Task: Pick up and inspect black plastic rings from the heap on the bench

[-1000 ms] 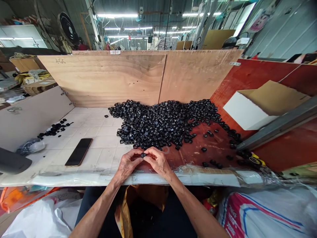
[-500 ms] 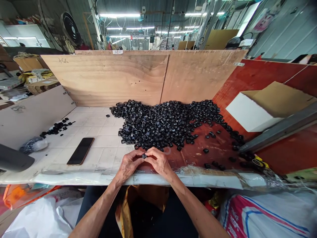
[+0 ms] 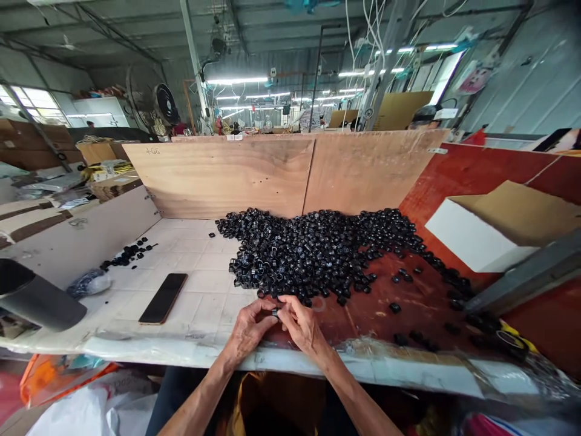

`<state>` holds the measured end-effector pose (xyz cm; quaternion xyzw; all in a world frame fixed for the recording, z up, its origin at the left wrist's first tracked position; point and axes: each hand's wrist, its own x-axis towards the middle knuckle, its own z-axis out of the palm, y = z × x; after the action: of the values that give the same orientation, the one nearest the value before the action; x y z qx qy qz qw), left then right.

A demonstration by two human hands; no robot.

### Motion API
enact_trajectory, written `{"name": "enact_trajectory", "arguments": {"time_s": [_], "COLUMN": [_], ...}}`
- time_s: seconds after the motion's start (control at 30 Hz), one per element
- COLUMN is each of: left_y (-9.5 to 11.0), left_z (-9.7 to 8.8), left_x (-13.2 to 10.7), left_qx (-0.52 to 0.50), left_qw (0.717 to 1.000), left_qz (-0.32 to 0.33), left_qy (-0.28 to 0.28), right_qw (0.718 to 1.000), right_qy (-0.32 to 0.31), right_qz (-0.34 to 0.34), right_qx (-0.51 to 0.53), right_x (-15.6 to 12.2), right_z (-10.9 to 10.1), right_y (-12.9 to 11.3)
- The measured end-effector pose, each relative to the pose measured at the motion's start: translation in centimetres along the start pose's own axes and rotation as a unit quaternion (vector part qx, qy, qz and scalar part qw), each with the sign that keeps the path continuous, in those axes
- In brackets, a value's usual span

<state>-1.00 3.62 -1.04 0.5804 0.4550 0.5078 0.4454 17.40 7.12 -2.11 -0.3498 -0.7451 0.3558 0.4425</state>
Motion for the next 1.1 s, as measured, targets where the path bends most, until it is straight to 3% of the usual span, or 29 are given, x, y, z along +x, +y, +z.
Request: {"name": "enact_trajectory", "arguments": {"time_s": [0.2,0.47,0.67,0.8,0.9,1.03,1.1], "left_y": [0.0,0.5,0.5,0.8,0.7,1.1,2.0], "left_z": [0.0,0.0,-0.1,0.0,0.0,0.1,-0.1], "left_x": [-0.1,0.0,-0.1,-0.2,-0.1,-0.8,-1.9], "left_qx": [0.01,0.008,0.015,0.016,0.051,0.165,0.206], "left_qw": [1.0,1.0,1.0,1.0,0.999,0.983,0.972], "left_qz": [-0.006,-0.016,-0.017,-0.009,0.005,0.085,0.11], "left_qy": [0.022,0.02,0.008,0.008,0.0,-0.002,-0.015], "right_qw": [0.996,0.999,0.999,1.0,1.0,0.995,0.985], "right_qy": [0.025,0.015,0.022,0.002,-0.005,-0.022,-0.059], "right_qz": [-0.007,-0.015,-0.001,-0.028,0.011,0.083,0.141], "right_qx": [-0.081,-0.024,-0.027,-0.011,0.004,0.045,0.076], "right_x": [0.2,0.1,0.1,0.0,0.0,-0.3,-0.8], "right_z": [-0.4,-0.8,-0.8,-0.8,-0.6,-0.4,-0.8], "right_y": [-0.5,-1.8,-1.7,-1.5,-1.3,-1.8,-2.4]}}
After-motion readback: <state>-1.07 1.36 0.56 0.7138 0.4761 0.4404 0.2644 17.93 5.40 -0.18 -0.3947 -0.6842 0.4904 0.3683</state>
